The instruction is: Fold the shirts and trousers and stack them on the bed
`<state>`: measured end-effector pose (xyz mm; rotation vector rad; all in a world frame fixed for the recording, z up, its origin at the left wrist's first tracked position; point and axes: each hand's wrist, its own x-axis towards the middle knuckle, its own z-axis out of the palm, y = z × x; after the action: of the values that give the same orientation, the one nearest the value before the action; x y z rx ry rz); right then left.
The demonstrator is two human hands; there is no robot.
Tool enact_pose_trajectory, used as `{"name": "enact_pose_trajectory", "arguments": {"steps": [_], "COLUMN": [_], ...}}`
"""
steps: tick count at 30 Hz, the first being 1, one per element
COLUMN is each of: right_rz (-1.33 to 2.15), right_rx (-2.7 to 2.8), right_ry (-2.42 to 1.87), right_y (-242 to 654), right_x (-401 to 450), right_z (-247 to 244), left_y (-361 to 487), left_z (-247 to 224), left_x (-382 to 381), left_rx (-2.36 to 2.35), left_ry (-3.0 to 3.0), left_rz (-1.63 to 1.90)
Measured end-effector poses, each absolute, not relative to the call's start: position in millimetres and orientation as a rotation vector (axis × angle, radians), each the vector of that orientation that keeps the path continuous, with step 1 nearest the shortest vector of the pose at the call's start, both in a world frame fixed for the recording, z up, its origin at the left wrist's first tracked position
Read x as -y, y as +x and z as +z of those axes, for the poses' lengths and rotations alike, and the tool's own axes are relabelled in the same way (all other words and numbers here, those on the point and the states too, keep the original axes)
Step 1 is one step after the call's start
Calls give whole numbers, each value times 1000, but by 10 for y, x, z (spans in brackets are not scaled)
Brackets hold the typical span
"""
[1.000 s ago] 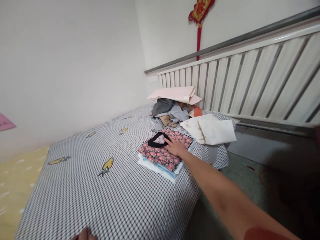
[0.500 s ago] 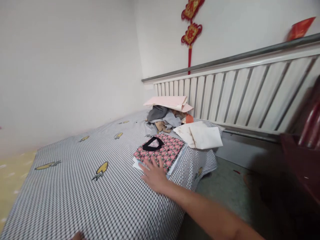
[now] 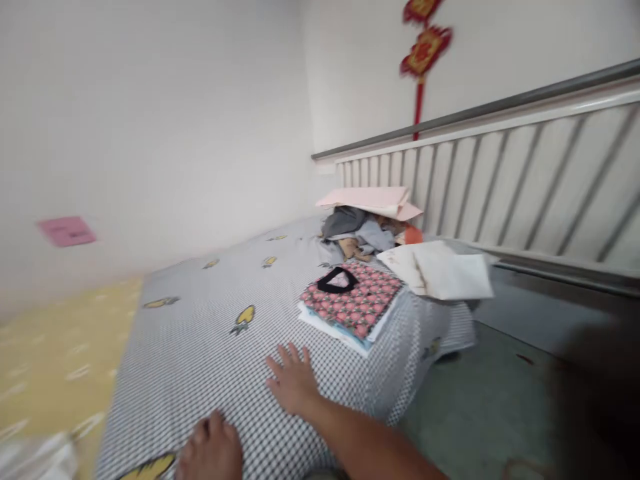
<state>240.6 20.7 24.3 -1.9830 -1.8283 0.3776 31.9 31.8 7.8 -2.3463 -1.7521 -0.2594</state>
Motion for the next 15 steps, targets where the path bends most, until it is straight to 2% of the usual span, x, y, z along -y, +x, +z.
{"name": "enact_pose_trajectory", "arguments": {"steps": [2, 5, 9, 15], "right_rz": [331, 212, 32, -19], "right_rx": [1835, 1853, 1845, 1890], "right_ry": [-2045, -2154, -2198, -2133], "right_y": [2369, 2338, 2354, 2423], "right_x": [-186, -174, -238, -165], "right_z": [200, 110, -113, -205], "left_y": [353, 428, 448, 339], "left_z": [165, 190, 22, -187], "left_x": [-194, -31, 30, 317], "left_rx": [1700, 1891, 2035, 2020], "left_ry": [-2376, -2257, -2285, -2249], "left_rz": [-267, -444, -584, -668]}}
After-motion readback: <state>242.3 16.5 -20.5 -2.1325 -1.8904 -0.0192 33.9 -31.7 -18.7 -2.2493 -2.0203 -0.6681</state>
